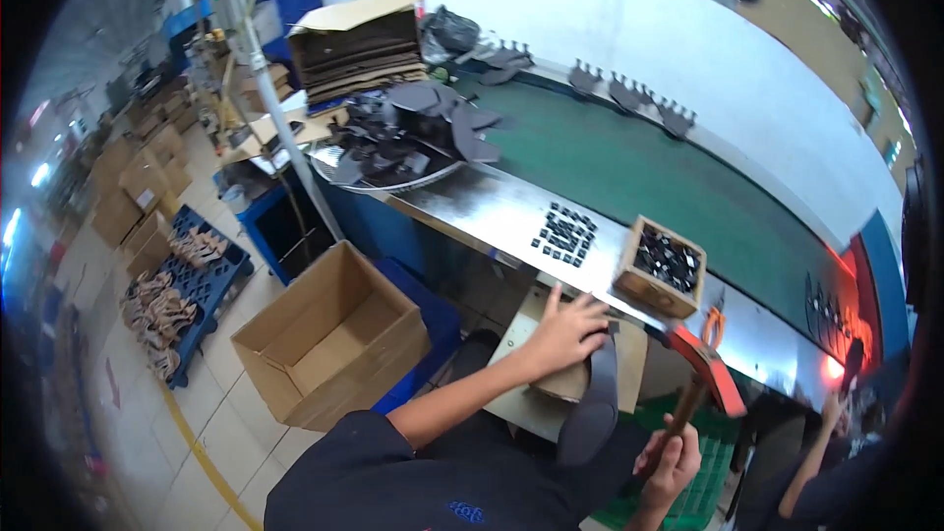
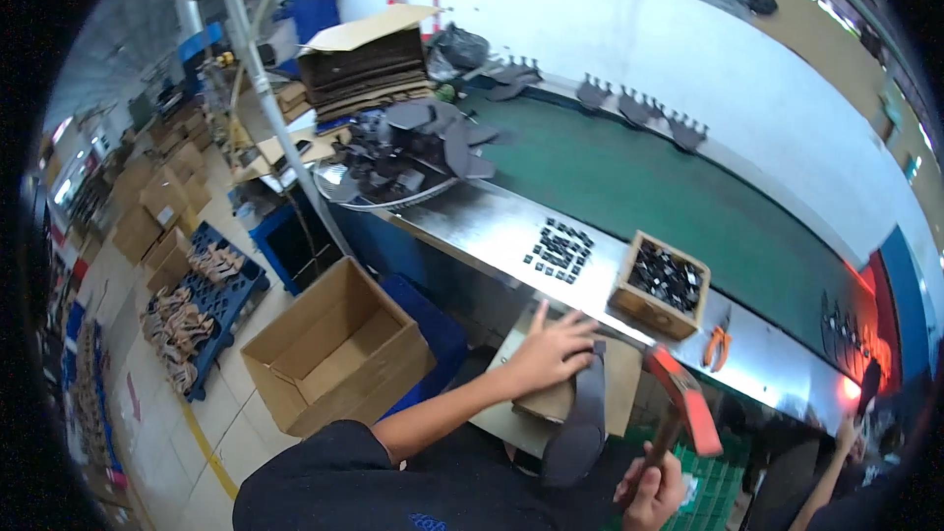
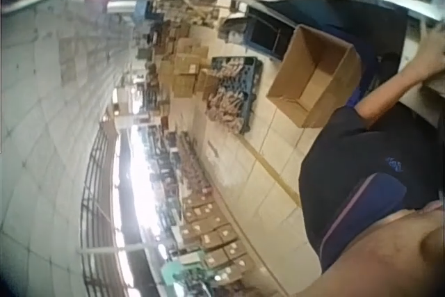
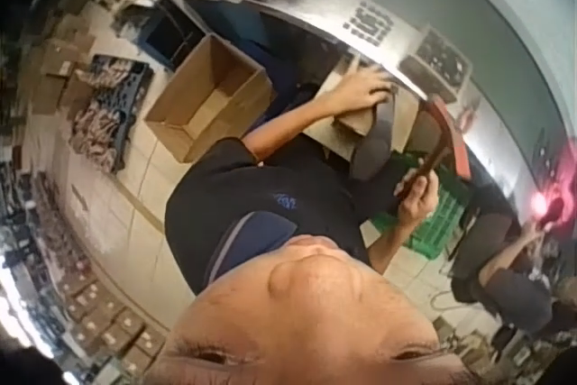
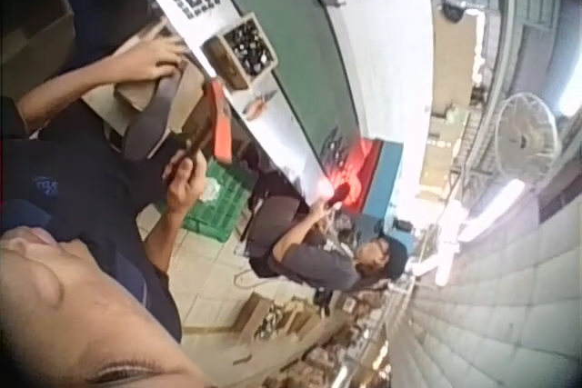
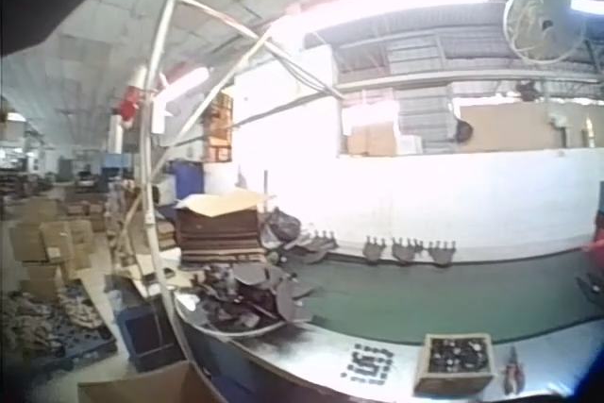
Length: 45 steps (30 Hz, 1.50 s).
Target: Hammering and trimming black shoe components onto a sole at a workstation.
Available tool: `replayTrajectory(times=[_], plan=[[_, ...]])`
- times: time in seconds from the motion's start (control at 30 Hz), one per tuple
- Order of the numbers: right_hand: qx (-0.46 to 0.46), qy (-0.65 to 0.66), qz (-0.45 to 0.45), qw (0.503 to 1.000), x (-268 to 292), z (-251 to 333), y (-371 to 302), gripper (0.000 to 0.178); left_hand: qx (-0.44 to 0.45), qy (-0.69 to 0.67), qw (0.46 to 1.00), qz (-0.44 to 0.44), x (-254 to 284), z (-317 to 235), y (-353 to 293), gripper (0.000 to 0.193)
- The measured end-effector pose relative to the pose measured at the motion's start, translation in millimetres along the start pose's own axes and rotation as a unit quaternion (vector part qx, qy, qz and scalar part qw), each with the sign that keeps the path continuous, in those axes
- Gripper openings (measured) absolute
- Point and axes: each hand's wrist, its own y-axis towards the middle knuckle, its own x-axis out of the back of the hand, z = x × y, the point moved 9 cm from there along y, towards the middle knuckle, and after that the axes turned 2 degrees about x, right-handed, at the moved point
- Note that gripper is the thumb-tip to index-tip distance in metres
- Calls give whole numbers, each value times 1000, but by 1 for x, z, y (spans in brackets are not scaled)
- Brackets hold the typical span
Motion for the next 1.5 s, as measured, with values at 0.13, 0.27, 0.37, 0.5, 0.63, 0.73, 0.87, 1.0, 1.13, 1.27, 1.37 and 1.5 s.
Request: replayTrajectory(times=[0.13,0.27,0.37,0.5,0.63,0.73,0.87,1.0,1.13,1.27,1.37,1.5], plan=[[-2,-15,-86,996,36,-55,-15,32,10,-81,992,-94,47,3,-7,31],[-76,-28,-129,988,46,-59,-36,35,61,-114,947,-294,177,48,17,29],[-152,38,-187,970,58,-92,-63,30,58,-112,854,-505,308,122,38,33],[-220,48,-200,954,66,-134,-90,27,194,131,768,-596,449,195,27,50],[-259,83,-216,938,60,-156,-109,29,315,159,739,-573,459,251,-14,81],[-301,145,-203,920,65,-180,-140,29,125,225,823,-506,374,210,-3,56],[-320,291,-231,871,56,-221,-146,36,39,142,936,-319,238,118,-2,34],[-345,346,-232,841,43,-245,-143,28,4,31,993,-111,115,46,7,29],[-363,354,-227,831,46,-249,-146,25,-37,24,999,-2,24,4,35,36],[-355,340,-227,841,48,-246,-146,21,16,55,989,138,-36,-1,54,46],[-355,315,-241,846,49,-237,-145,22,-73,144,983,91,-43,-14,54,47],[-368,344,-229,833,51,-243,-146,22,-68,136,980,129,-42,-23,42,47]])
